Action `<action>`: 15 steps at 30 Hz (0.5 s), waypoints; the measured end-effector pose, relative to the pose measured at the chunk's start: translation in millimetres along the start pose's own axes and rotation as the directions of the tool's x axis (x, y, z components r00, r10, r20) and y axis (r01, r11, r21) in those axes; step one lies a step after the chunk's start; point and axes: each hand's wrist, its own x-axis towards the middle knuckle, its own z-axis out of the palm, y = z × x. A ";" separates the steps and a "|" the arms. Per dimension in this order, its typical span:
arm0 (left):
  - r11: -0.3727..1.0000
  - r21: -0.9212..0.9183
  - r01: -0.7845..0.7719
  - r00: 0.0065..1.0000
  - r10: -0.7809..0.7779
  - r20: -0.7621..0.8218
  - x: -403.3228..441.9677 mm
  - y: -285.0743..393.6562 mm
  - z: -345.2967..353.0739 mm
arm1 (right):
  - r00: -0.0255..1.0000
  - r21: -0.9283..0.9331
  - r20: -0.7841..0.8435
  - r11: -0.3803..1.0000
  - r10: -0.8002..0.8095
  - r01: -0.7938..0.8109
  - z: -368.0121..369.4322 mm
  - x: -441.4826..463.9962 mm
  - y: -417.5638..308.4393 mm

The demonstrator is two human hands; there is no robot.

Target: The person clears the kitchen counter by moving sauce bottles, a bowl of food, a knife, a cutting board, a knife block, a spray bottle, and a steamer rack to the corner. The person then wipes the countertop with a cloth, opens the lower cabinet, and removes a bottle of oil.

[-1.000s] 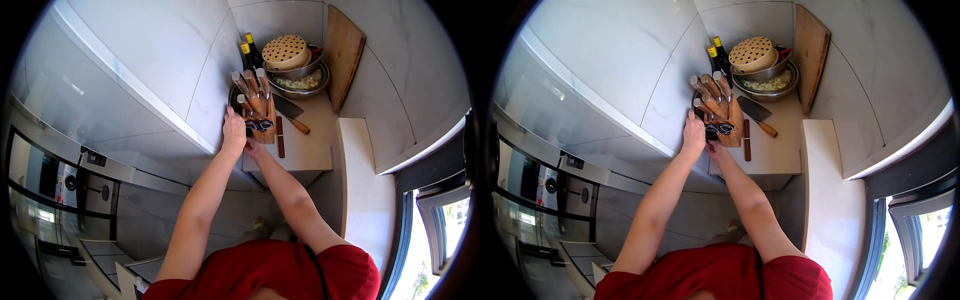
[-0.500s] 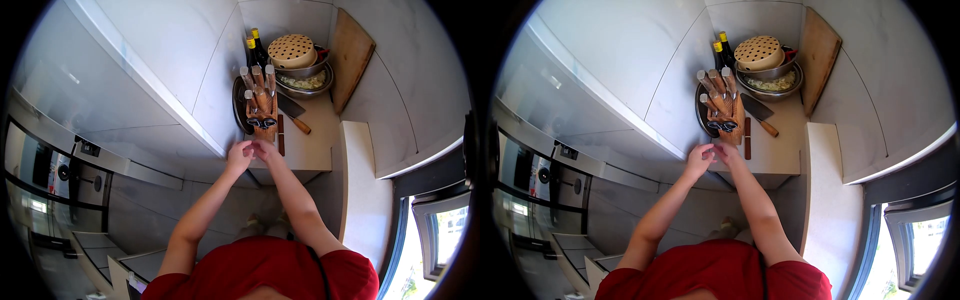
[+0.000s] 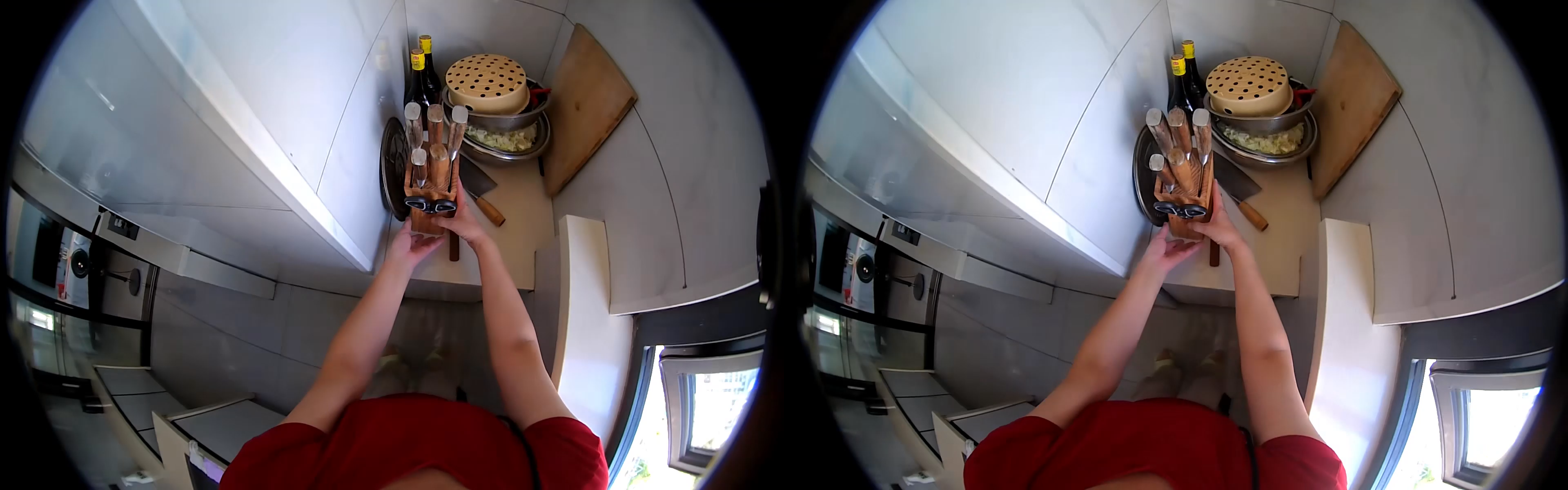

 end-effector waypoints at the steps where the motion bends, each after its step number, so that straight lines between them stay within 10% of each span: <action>1: 0.998 -0.050 0.041 0.985 -0.032 0.170 7.2 -0.3 -0.9 | 0.998 -0.011 0.036 0.999 0.042 -0.041 -3.0 3.5 1.7; 15: 0.969 -0.245 -0.015 0.994 0.042 0.104 38.6 4.1 -11.5 | 0.994 0.104 0.099 0.994 0.035 -0.045 -3.7 11.1 5.3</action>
